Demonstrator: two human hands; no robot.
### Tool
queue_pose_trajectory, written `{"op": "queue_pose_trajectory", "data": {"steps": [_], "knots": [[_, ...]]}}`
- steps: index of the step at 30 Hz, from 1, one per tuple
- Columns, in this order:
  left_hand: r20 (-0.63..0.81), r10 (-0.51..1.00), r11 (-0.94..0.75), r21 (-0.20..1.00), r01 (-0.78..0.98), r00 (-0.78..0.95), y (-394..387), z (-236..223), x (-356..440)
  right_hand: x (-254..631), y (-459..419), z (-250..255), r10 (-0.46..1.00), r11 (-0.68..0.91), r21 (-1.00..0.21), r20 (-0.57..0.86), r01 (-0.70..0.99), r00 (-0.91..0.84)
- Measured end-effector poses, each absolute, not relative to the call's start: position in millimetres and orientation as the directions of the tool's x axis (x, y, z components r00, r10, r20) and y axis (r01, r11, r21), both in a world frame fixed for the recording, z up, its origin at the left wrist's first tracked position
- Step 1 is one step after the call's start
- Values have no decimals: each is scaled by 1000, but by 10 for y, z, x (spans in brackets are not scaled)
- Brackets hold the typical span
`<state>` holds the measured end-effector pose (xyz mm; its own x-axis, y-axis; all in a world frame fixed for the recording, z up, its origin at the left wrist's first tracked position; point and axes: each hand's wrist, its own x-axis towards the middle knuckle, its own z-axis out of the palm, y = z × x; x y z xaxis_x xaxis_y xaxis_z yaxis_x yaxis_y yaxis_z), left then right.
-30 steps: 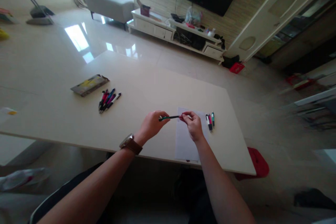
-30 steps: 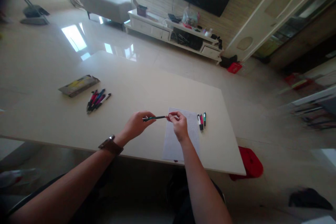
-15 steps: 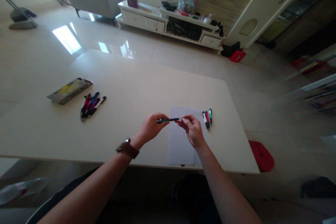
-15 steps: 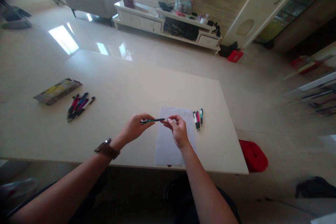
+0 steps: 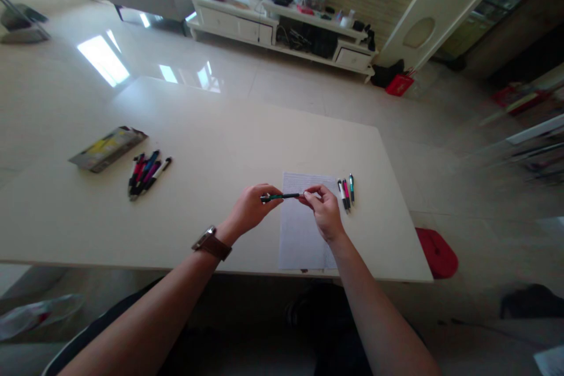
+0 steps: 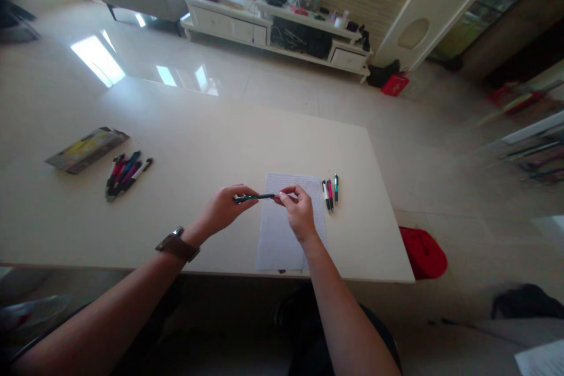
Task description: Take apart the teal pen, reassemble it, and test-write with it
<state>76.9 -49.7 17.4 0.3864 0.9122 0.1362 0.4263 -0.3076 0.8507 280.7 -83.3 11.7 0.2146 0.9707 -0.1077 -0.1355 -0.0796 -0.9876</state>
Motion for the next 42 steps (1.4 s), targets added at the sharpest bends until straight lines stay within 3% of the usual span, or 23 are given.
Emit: {"op": "queue_pose_trajectory", "data": {"steps": [19, 42], "knots": [[120, 899, -317, 842, 437, 421, -516, 152, 651, 2815, -860, 188, 991, -115, -992, -111, 43, 77], [118, 887, -314, 862, 397, 446, -526, 156, 688, 2818, -891, 162, 987, -151, -983, -156, 104, -42]]}}
